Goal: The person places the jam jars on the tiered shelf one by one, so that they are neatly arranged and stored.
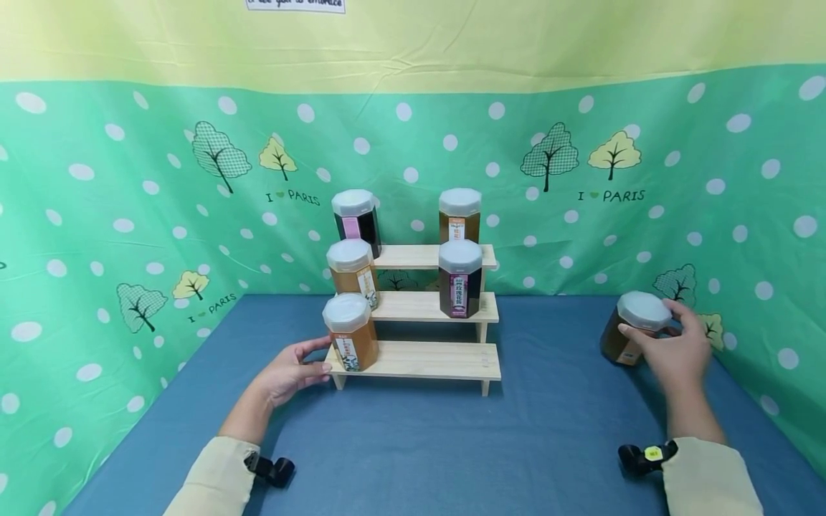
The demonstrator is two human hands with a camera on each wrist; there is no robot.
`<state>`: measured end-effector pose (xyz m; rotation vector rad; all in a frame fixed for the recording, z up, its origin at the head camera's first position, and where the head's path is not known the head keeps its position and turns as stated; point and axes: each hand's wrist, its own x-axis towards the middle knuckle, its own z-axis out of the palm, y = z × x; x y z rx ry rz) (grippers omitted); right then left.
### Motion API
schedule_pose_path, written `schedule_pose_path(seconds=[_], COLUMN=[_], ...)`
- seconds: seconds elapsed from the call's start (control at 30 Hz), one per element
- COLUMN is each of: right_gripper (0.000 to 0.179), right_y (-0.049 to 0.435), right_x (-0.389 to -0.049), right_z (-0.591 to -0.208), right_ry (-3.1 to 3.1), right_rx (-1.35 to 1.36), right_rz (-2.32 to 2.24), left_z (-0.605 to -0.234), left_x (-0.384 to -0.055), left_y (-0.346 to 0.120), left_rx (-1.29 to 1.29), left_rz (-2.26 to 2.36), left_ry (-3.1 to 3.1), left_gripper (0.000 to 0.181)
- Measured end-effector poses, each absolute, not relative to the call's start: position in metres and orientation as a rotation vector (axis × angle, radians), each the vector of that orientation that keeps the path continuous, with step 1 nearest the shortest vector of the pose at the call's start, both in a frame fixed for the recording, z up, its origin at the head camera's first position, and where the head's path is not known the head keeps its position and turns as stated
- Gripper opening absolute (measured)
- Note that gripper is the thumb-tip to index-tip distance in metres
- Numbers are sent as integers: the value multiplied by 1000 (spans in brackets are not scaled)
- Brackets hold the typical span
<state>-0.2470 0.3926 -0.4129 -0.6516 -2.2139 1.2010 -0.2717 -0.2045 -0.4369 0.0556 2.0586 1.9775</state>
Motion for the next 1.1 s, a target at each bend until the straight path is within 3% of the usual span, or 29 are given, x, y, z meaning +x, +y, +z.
schedule_pose_path(seconds=[1.1], right_gripper=[80], right_y=[346], right_x=[-219], right_z=[-377], right_ry=[-2282], right_rx=[-361], right_rz=[1174], left_z=[-436], left_x=[-269], left_y=[-203], left_rx=[40], left_rz=[1977], left_ry=[2081], left_gripper=[65])
